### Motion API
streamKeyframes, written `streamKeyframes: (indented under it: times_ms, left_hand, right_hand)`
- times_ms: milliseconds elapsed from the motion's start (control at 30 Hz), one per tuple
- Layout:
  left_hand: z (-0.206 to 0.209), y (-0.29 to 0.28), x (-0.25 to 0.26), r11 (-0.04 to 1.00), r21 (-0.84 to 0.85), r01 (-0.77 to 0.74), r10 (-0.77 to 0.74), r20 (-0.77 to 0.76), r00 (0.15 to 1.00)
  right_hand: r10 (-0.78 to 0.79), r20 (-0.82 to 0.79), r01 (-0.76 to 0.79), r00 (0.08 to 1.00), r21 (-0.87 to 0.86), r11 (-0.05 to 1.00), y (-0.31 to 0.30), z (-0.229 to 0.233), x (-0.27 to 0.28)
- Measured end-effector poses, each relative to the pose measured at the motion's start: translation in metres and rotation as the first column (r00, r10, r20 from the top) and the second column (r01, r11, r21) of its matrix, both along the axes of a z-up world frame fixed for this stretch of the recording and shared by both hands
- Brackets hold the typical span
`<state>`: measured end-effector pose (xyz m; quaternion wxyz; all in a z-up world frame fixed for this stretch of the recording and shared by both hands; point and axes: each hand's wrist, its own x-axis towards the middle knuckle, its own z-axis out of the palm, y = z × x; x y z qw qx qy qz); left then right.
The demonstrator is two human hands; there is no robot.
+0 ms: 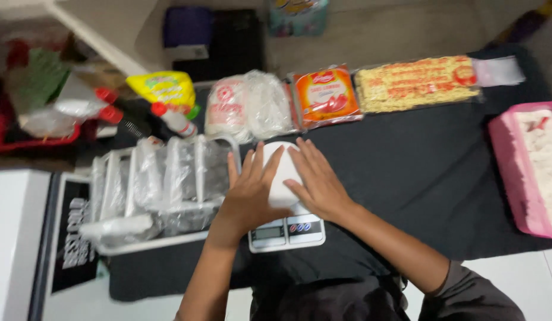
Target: The person places small plastic bags containing dark round items into a metal tray, then uses a small measuring cup and a spoon to transfer white powder from a pink container into another small plastic bag.
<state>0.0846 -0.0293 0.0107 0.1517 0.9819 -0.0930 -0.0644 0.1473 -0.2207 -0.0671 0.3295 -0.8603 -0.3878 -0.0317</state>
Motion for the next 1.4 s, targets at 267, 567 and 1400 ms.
streamKeyframes:
  times_ms: [267, 567, 1400]
  left_hand:
    - [-0.021, -0.001, 0.012, 1.0, 0.024, -0.004, 0.007, -0.112, 0.994]
    - [-0.033, -0.015, 0.016, 0.996, 0.09, 0.002, -0.001, -0.014, 1.0]
    - [0.001, -0.353, 0.107, 0.416, -0.86, -0.296, -0.437, -0.474, 0.764]
  right_hand:
    - [-0.023, -0.16, 0.028, 0.987, 0.025, 0.999, -0.019, -0.013, -0.009]
    - [0.054, -0.162, -0.024, 0.985, 0.178, 0.984, -0.028, -0.005, -0.014]
    - [-0.898, -0.261, 0.851, 0.353, -0.309, 0.424, -0.412, 0.11, 0.026]
